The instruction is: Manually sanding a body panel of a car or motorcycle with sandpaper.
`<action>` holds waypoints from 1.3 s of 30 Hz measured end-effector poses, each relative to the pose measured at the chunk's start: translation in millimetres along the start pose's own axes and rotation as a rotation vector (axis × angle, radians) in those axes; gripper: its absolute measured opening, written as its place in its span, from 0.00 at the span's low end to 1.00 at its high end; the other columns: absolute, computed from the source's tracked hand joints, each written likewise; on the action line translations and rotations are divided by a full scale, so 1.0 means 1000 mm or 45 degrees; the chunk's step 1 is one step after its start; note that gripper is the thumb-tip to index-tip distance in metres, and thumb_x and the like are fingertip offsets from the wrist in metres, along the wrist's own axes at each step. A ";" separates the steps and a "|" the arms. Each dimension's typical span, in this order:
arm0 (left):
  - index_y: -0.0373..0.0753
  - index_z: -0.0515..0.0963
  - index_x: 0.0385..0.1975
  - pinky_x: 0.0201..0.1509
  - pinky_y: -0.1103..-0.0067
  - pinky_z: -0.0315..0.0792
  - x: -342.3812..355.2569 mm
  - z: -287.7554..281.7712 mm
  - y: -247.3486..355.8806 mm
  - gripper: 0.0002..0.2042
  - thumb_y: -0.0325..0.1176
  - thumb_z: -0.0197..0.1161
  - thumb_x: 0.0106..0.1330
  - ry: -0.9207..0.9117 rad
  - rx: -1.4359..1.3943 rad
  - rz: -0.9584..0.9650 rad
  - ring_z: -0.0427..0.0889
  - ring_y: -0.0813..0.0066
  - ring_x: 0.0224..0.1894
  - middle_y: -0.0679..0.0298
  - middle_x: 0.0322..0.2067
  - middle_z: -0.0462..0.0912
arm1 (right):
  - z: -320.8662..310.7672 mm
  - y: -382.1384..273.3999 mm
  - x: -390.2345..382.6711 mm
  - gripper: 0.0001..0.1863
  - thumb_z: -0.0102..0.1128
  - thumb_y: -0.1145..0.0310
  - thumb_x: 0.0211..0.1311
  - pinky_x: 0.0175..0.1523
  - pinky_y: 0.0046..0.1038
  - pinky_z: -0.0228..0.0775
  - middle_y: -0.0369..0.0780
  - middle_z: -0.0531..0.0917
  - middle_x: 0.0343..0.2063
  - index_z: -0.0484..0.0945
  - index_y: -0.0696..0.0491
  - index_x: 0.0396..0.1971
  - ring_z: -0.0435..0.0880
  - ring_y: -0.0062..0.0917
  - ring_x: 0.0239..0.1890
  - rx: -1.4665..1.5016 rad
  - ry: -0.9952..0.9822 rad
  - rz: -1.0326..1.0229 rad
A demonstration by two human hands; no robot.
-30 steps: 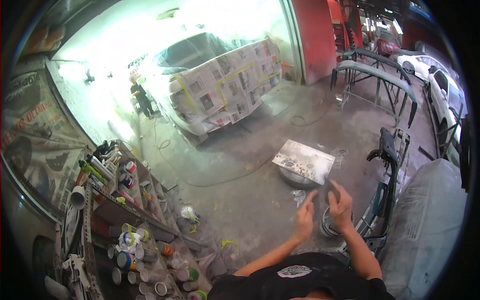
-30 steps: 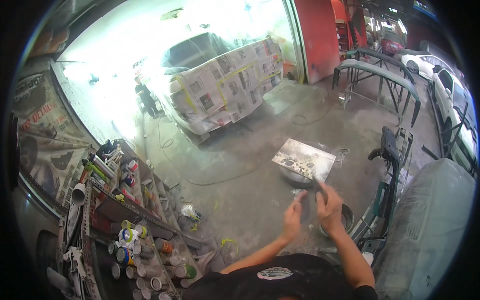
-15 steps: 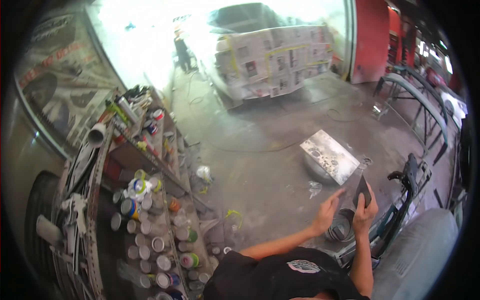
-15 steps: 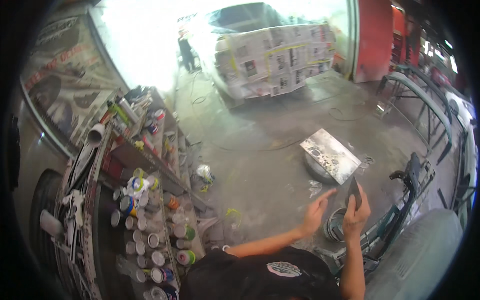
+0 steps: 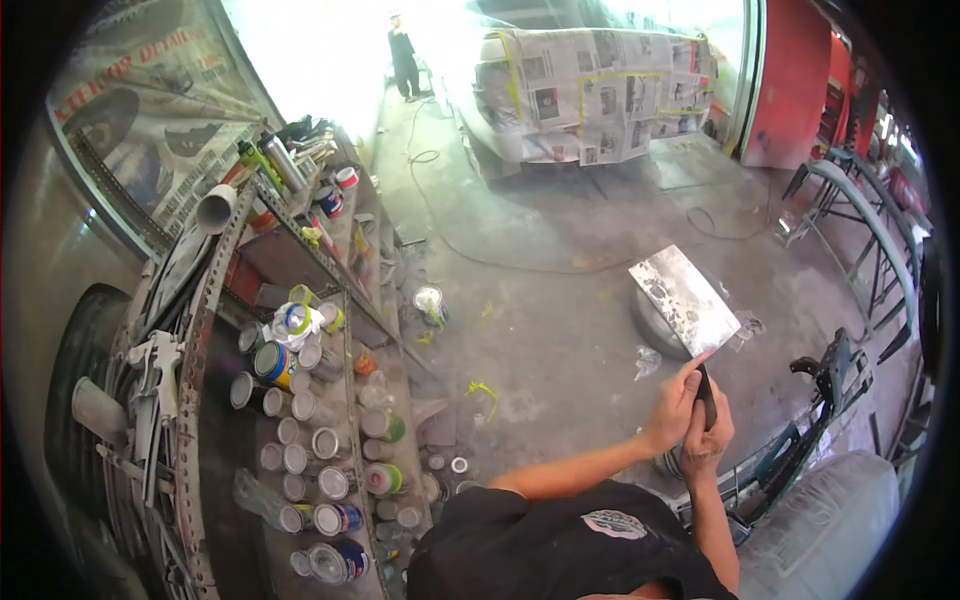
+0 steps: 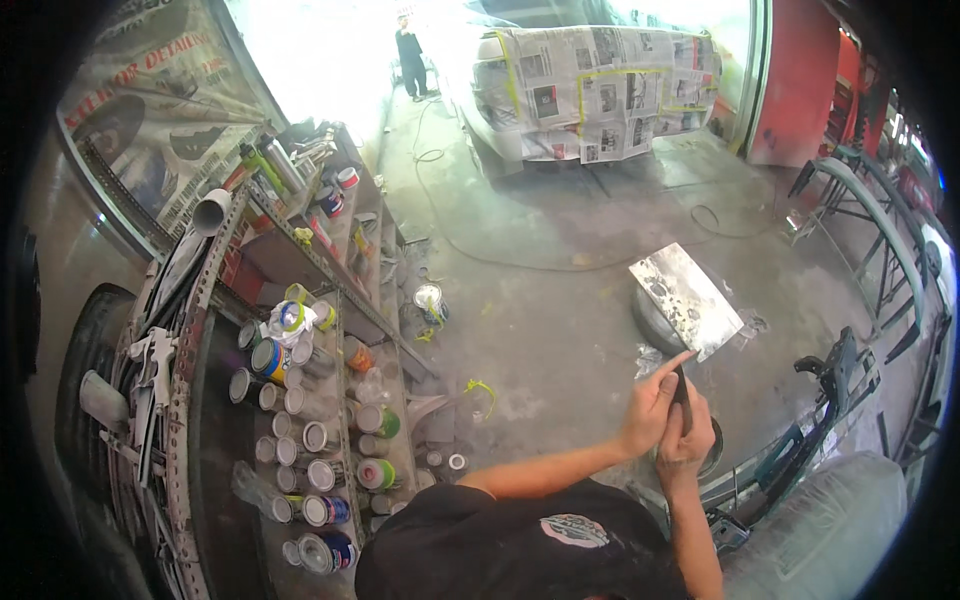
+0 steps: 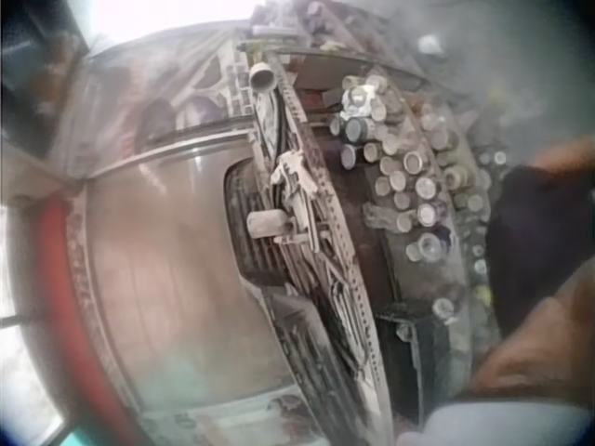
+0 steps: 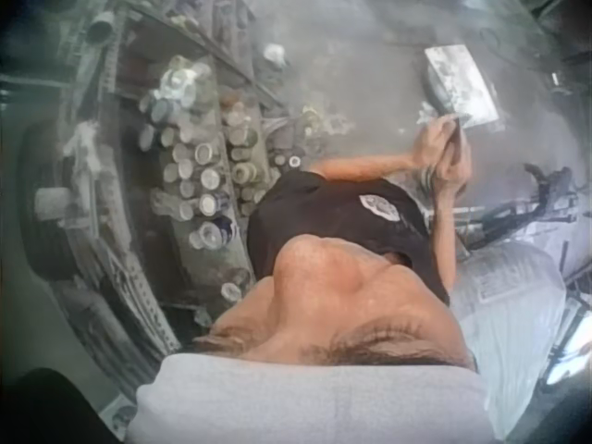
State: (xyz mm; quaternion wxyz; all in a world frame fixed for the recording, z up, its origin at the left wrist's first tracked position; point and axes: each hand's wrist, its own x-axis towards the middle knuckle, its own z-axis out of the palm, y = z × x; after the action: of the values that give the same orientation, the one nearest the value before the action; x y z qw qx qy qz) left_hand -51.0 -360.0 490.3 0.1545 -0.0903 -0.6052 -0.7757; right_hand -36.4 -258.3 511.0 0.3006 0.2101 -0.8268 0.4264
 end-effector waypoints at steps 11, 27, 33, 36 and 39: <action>0.29 0.72 0.67 0.72 0.71 0.65 -0.018 0.001 -0.037 0.24 0.42 0.45 0.85 -0.360 0.073 -0.135 0.78 0.62 0.66 0.48 0.61 0.81 | -0.050 0.048 0.013 0.21 0.53 0.72 0.73 0.62 0.33 0.72 0.49 0.85 0.51 0.77 0.64 0.61 0.84 0.36 0.54 0.079 0.158 0.523; 0.32 0.74 0.66 0.50 0.73 0.77 -0.005 0.007 -0.036 0.20 0.38 0.48 0.84 -0.216 -0.076 -0.213 0.85 0.70 0.42 0.50 0.47 0.89 | -0.006 0.006 -0.025 0.19 0.52 0.77 0.69 0.51 0.34 0.76 0.50 0.85 0.45 0.79 0.61 0.59 0.86 0.39 0.44 -0.076 0.130 0.212; 0.30 0.76 0.64 0.51 0.74 0.76 -0.033 0.001 -0.054 0.18 0.33 0.51 0.81 -0.545 0.219 -0.118 0.85 0.71 0.43 0.46 0.47 0.87 | -0.046 0.048 0.004 0.20 0.53 0.74 0.69 0.49 0.35 0.74 0.51 0.84 0.43 0.79 0.60 0.58 0.84 0.41 0.40 -0.114 0.251 0.511; 0.33 0.73 0.68 0.47 0.76 0.75 -0.030 -0.005 -0.063 0.21 0.37 0.48 0.83 -0.601 0.276 -0.175 0.79 0.76 0.41 0.56 0.42 0.85 | -0.048 0.035 0.008 0.20 0.55 0.73 0.68 0.51 0.36 0.75 0.52 0.85 0.44 0.79 0.60 0.58 0.85 0.43 0.43 -0.177 0.283 0.473; 0.36 0.70 0.71 0.44 0.78 0.73 -0.010 -0.001 -0.046 0.23 0.42 0.45 0.85 -0.447 0.055 -0.209 0.75 0.80 0.39 0.65 0.40 0.82 | -0.028 0.005 -0.030 0.20 0.56 0.76 0.66 0.54 0.37 0.76 0.53 0.85 0.46 0.79 0.62 0.57 0.86 0.44 0.47 -0.137 0.177 0.308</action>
State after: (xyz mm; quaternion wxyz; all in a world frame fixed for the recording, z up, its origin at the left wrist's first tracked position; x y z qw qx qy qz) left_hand -57.5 -349.9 444.8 -0.0152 -0.1712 -0.6445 -0.7450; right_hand -8.9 -229.6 500.9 0.3146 0.0624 -0.8449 0.4281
